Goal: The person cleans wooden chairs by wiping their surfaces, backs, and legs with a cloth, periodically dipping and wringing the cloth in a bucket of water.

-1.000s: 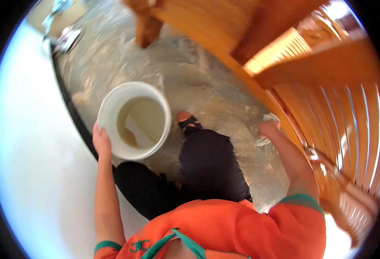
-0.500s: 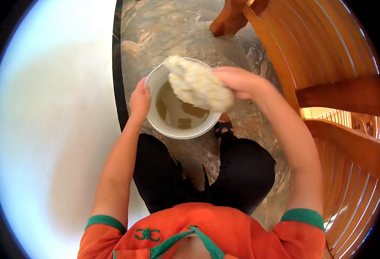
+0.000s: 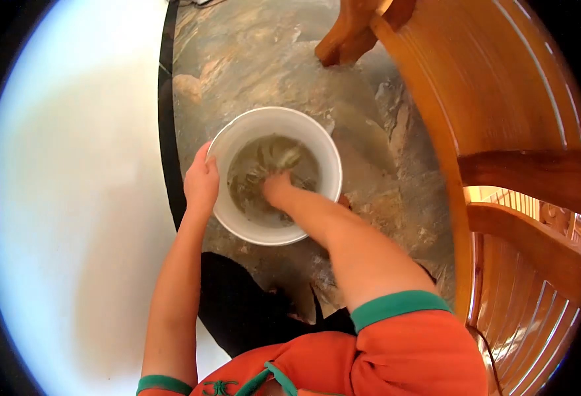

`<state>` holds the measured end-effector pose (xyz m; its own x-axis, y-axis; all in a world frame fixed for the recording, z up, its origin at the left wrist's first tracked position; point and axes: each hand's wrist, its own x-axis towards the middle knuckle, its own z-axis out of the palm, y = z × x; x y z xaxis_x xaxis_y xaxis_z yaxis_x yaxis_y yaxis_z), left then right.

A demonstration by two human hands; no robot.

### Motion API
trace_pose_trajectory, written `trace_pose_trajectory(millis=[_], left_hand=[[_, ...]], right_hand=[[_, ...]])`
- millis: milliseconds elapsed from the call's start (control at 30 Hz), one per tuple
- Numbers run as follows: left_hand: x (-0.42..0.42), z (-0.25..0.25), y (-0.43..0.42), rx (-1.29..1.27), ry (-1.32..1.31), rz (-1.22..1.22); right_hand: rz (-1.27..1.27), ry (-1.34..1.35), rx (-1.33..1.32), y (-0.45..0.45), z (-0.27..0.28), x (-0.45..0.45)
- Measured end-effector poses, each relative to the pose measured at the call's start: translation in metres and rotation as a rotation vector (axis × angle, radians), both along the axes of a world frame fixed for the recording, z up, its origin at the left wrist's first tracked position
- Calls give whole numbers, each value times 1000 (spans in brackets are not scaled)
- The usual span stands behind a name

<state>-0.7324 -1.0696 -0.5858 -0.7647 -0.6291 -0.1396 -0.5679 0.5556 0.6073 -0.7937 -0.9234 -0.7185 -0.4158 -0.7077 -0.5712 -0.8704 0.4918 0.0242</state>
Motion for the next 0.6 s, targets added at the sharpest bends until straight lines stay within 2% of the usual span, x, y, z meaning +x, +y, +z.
trace_pose_trajectory(millis=[67,100,167,267,300,400,433,500,600], left_hand=[[-1,8,2,17,-75,15],[-1,3,0,-117,-13,-35],[0,-16,-2,-384,109,-126],[0,8,16,-642,386,-345],[1,15,27,-472,516,-425],[5,9,66,28,500,-213],[2,8,68,500,487,2],[-1,10,75,1418,373,453],[4,67,85,1678,116,465]], right_hand=[[-47,-182,-13,-8,-20,-13],[-69,-270,-25,-9,-20,-22],[-174,-465,-74,-6,22,-37],[-177,-590,-316,9,96,-42],[-153,-601,-425,16,116,-44],[-314,-772,-715,39,161,-39],[-365,-754,-743,41,172,-36],[-466,-884,-866,44,182,-34],[-657,-1119,-972,44,192,-29]])
